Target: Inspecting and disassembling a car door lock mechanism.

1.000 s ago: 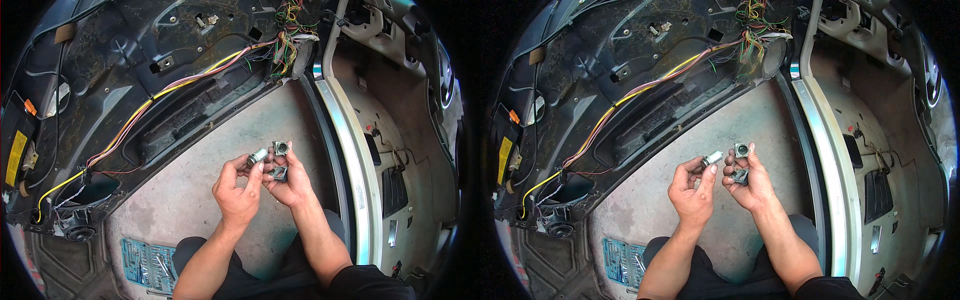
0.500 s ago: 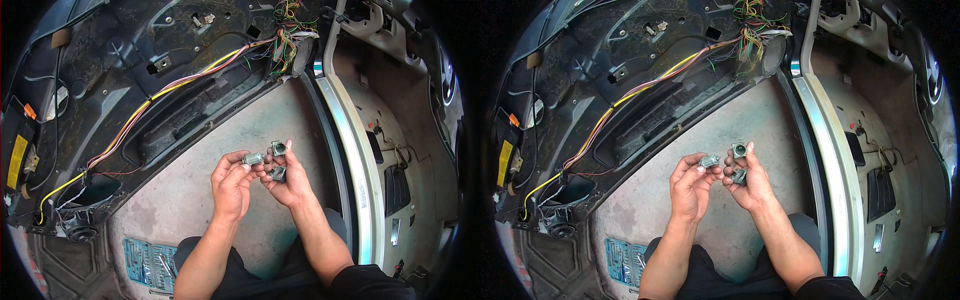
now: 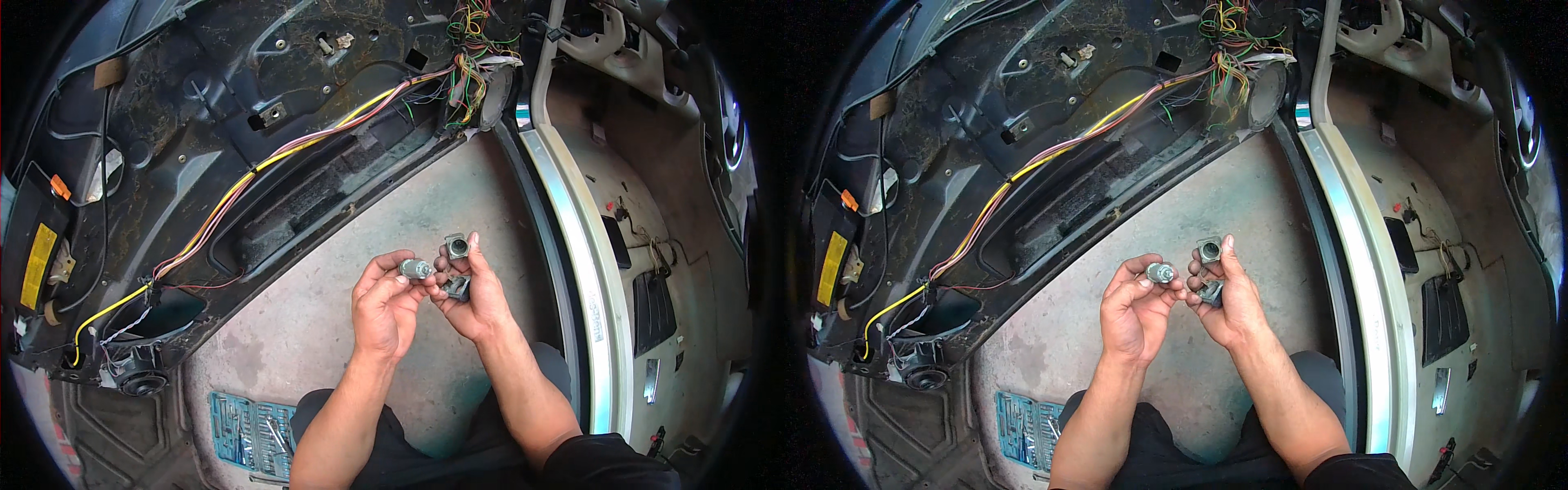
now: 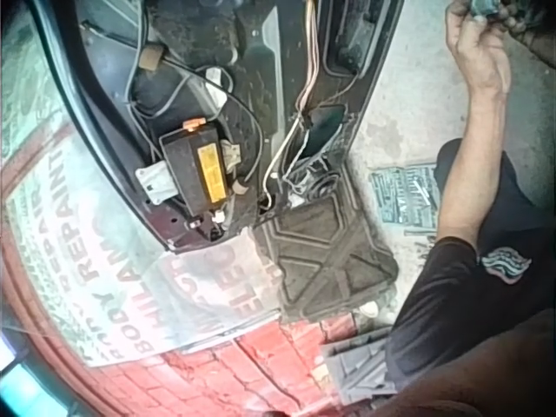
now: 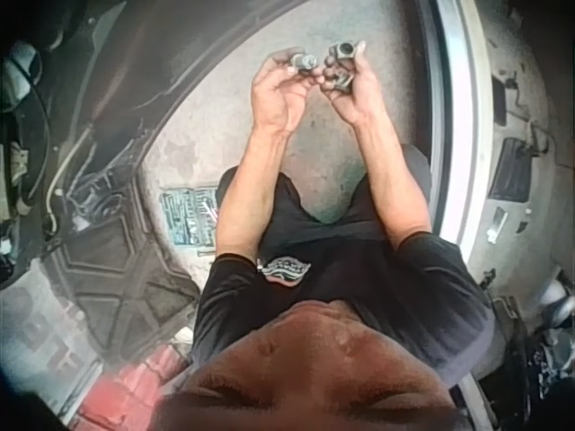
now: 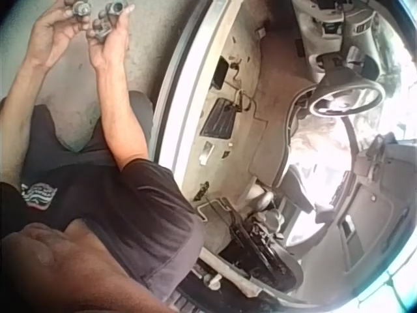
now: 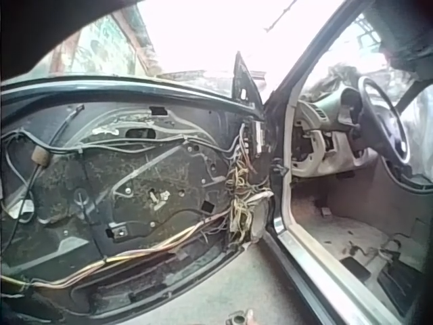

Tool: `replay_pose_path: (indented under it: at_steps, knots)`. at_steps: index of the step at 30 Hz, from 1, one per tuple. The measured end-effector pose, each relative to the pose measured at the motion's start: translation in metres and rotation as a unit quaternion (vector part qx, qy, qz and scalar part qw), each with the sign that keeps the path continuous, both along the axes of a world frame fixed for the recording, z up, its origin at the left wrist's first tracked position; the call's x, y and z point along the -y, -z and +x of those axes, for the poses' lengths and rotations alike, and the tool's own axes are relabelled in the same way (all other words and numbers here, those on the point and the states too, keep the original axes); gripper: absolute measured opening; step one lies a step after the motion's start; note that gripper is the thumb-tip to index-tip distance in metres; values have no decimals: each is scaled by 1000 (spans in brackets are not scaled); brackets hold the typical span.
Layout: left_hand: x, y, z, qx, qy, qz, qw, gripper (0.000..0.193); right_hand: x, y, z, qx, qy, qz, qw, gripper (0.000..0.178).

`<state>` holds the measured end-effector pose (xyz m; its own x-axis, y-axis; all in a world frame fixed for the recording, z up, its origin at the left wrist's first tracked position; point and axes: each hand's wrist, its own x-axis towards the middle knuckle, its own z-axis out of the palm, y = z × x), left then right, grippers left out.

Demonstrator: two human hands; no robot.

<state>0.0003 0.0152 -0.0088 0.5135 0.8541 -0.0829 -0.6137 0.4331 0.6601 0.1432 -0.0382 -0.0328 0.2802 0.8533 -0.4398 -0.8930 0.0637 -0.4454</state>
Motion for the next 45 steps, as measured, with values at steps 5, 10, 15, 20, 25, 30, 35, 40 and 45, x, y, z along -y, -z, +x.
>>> replay_pose_path:
  at_steps: [5, 10, 15, 20, 25, 30, 35, 40, 45]
  knots:
    - [-1, 0, -3, 35, 17, -9, 999, 36, 1, -4, -2, -5, -2, 9, 1000, 58]
    - [0, -2, -3, 70, 37, 1, 997, 36, 2, -3, -1, -2, 0, 14, 1000, 56]
    - [-1, -1, -4, 81, 43, 3, 996, 37, 2, -11, -3, -6, -4, 40, 999, 49]
    - [2, -4, -2, 37, 3, 32, 999, 34, 5, -13, 1, -61, -21, 79, 995, 34]
    - [1, -5, -5, 22, -14, 91, 995, 34, 5, -14, 3, -92, -22, 87, 992, 40]
    - [1, -7, -7, 2, -22, 132, 991, 34, 6, -14, 4, -124, -28, 94, 987, 48]
    - [3, -14, -8, -38, -47, 172, 983, 32, 6, -16, 3, -154, -59, 138, 977, 53]
    - [3, -10, -5, -35, -48, 170, 984, 31, 8, -14, 5, -131, -63, 139, 980, 53]
    - [1, -9, -6, -47, -57, 171, 982, 31, 6, -20, 1, -107, -49, 105, 987, 54]
